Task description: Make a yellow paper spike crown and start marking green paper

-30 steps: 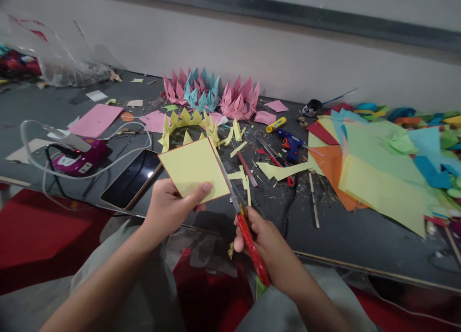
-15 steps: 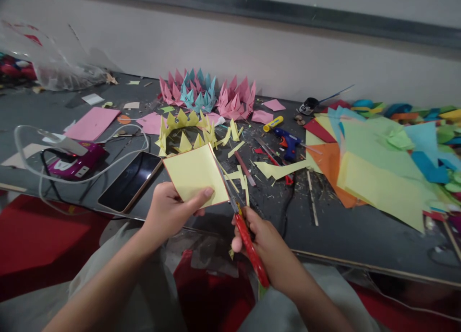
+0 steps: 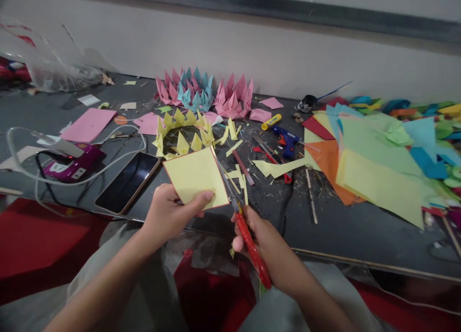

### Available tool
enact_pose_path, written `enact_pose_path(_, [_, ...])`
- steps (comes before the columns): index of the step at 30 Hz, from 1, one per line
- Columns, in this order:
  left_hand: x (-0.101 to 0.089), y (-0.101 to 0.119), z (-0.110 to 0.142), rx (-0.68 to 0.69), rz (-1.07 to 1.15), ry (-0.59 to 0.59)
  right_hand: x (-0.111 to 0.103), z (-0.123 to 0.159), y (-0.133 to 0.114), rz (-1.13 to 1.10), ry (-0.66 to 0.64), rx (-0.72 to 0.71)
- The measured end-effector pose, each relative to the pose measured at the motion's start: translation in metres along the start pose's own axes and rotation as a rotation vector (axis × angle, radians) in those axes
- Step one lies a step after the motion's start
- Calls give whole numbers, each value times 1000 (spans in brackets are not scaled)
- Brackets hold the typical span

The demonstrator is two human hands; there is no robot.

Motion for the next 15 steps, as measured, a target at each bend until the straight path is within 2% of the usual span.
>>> enact_pose_path(7, [-1,5,-1,66,-82,-15,-1,3,2,-146,23,53])
enact_pose_path(15, [8,5,1,36,-128,-132,-5,7,-3,-1,66,13])
Point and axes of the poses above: each hand's wrist, its own z-axis away from the middle knuckle, its own x-axis out of the palm, y = z × x, the point moved 8 cm from there along -z, towards the middle knuckle, and after that the axes turned 3 degrees about y, right-handed, at the moved point
